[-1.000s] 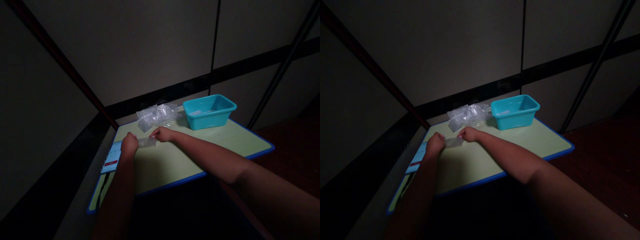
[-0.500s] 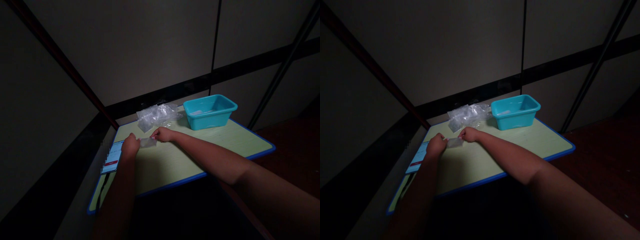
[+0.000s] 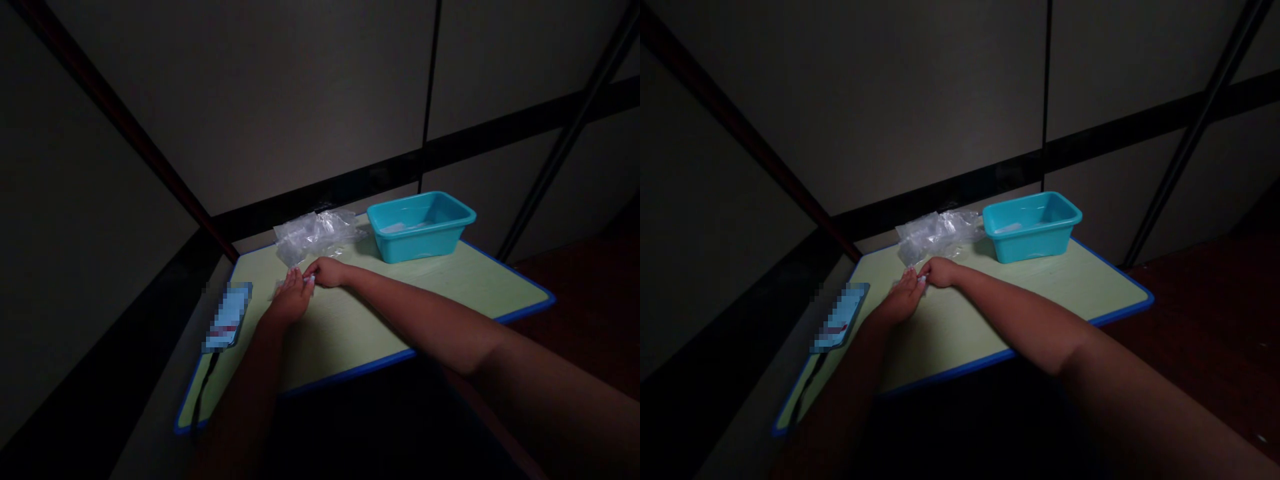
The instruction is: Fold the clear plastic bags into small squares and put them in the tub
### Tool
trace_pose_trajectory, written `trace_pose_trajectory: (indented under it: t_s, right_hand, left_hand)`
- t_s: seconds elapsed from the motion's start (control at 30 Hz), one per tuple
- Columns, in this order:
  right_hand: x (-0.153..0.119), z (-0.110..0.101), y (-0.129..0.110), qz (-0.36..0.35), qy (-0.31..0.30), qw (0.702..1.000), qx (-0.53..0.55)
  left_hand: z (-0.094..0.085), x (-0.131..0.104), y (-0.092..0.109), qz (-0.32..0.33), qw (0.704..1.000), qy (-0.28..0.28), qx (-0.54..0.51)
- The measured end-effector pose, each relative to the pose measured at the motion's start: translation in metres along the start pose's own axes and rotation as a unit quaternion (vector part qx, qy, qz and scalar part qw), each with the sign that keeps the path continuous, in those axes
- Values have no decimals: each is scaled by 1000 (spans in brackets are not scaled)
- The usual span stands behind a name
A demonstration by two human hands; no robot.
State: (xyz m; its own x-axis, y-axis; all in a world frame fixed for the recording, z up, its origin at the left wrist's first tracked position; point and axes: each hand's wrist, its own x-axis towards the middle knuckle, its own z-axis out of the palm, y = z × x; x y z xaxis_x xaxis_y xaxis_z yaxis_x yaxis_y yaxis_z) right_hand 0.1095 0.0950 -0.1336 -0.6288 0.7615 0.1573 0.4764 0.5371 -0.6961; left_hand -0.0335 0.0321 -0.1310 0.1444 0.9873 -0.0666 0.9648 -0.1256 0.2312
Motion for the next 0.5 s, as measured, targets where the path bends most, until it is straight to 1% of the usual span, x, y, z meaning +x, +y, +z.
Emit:
trace_pose_trajectory:
  t_s: [0.07,0.13,0.37,0.5]
  right_hand:
    - [0,0,0,6,-1,1000,-2]
    - [0,0,0,7,-4,1000,-5]
    - [1,1,1,4,4,1000,-5]
    - [3,4,3,-3,15,1000,17]
  left_hand:
    - [-1,-1,3,-19,1000,2,12]
    - [-2,-2,4,-25,1000,1,18]
    - [-4,-2,5,-27,1000,-12,3]
    - [-3,-2,4,-27,1000,-11,-3]
